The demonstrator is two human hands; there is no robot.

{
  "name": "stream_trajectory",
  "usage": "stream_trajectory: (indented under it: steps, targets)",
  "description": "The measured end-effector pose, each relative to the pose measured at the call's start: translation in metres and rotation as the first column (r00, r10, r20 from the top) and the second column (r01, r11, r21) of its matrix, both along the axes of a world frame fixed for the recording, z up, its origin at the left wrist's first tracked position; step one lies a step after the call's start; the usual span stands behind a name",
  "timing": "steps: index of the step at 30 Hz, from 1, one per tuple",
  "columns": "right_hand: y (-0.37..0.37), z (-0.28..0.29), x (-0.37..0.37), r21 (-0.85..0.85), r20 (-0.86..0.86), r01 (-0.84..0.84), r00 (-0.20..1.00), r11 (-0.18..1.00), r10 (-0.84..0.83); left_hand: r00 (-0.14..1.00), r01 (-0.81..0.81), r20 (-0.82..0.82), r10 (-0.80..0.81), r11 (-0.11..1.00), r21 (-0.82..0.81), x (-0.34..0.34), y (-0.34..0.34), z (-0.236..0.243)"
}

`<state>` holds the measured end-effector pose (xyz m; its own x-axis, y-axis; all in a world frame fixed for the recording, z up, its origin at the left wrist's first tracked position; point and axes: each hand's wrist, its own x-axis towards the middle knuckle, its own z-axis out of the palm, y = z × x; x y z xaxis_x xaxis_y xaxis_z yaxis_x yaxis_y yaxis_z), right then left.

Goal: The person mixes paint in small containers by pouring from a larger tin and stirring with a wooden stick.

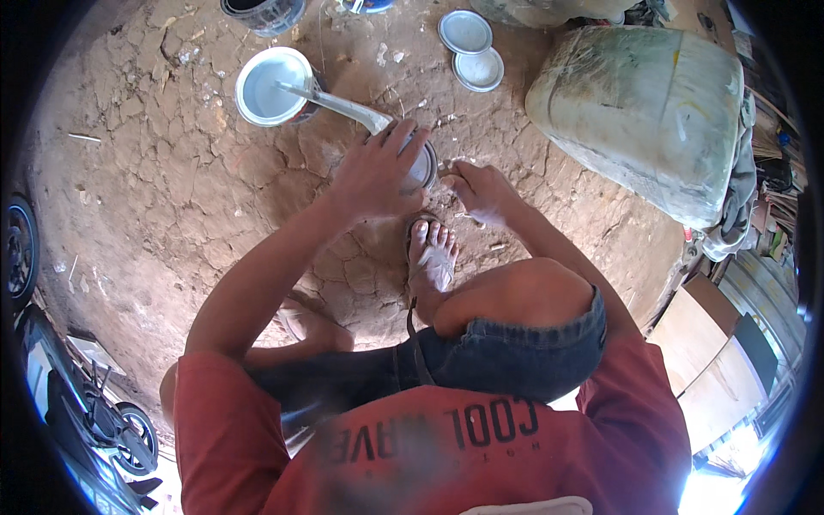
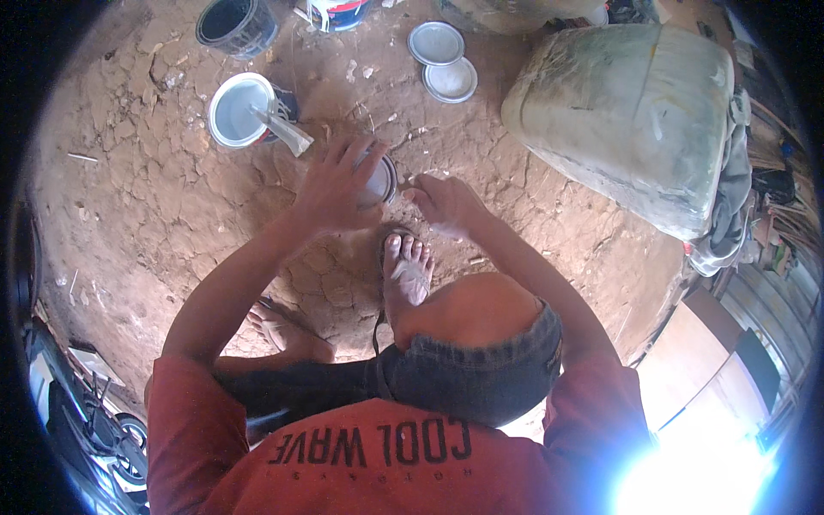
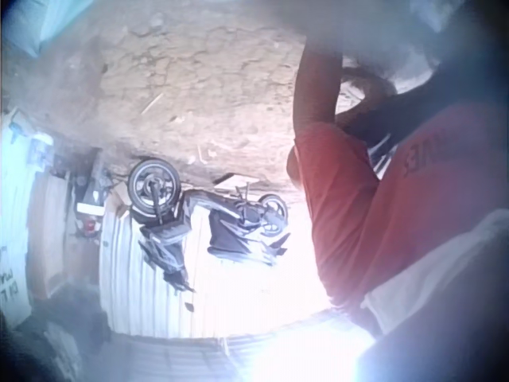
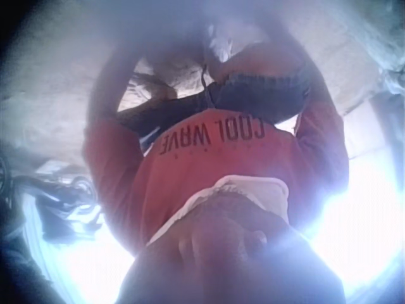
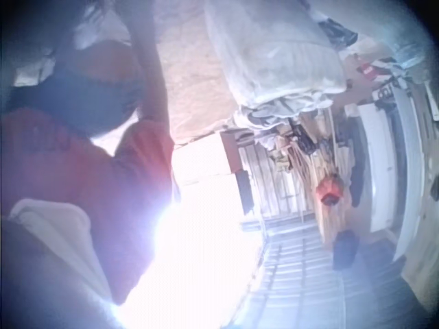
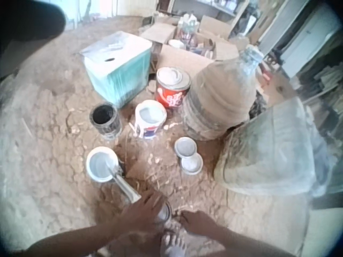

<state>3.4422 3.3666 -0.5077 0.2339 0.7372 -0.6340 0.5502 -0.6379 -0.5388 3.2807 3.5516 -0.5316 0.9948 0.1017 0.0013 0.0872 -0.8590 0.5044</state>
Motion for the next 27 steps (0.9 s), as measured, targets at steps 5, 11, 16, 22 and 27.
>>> stream_trajectory:
  steps: [5, 11, 16, 22, 27]
  targets:
    - [0.026, 0.039, -0.002, -0.119, 0.134, 0.008, 0.991, 0.993, 0.008, 0.990, 0.140, -0.005, -0.140, 0.990, -0.018, 0.005, 0.005, 0.001]
    - [-0.003, 0.003, -0.018, -0.053, 0.066, 0.115, 0.992, 0.992, -0.112, 0.989, 0.144, -0.017, -0.146, 0.987, -0.066, 0.006, 0.006, 0.001]
    - [-0.028, -0.040, -0.008, 0.260, -0.052, 0.083, 0.996, 0.962, -0.072, 0.984, 0.178, -0.011, -0.179, 0.981, -0.081, 0.011, 0.007, 0.001]
    - [-0.001, 0.018, -0.005, -0.052, -0.033, 0.106, 0.994, 0.993, -0.108, 0.995, 0.071, -0.064, -0.072, 0.997, -0.027, 0.005, 0.002, 0.017]
    - [0.021, 0.053, -0.004, -0.167, 0.103, 0.044, 0.994, 0.985, -0.027, 0.966, -0.217, -0.129, 0.223, 0.975, 0.057, 0.000, -0.026, 0.025]
